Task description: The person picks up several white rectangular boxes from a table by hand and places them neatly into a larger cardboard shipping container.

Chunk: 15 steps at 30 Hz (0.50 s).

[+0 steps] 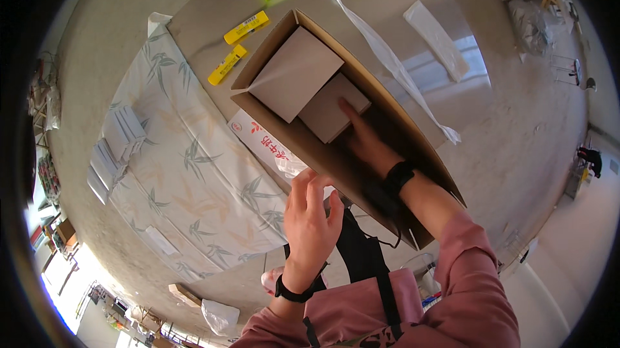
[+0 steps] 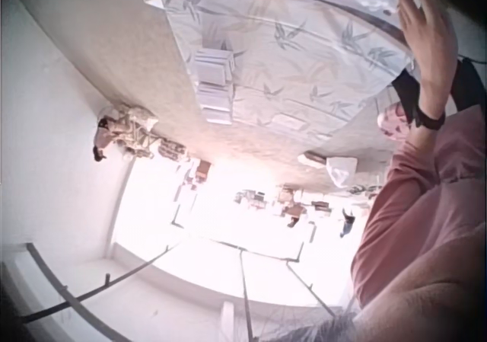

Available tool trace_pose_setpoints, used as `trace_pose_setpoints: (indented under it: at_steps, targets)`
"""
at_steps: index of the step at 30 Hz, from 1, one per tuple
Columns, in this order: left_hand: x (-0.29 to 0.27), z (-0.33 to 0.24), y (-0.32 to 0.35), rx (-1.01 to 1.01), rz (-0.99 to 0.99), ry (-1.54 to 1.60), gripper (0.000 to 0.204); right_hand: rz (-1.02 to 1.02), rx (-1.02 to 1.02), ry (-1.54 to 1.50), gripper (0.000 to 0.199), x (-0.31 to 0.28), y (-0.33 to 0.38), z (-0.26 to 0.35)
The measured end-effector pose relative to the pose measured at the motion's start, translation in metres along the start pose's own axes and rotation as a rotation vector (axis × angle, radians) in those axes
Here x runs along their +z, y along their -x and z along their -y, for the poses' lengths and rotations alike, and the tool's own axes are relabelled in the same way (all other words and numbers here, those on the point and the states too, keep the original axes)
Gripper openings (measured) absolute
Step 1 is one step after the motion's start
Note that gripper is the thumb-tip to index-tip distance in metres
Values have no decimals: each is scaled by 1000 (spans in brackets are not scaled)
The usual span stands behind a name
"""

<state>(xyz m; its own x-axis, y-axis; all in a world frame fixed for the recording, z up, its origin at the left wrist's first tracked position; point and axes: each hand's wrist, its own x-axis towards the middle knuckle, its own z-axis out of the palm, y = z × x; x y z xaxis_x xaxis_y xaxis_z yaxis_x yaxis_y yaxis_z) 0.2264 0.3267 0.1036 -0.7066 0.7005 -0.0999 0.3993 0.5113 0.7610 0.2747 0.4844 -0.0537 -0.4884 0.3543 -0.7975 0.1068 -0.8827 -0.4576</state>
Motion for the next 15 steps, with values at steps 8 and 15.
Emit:
trace_pose_setpoints:
  at_steps: [8,15]
  targets:
    - [4,-2,-4,11,10,4,31,10,223,166,69,1,5,30]
    - [5,-5,-6,12,4,19,31,54,120,203,67,9,-1,29]
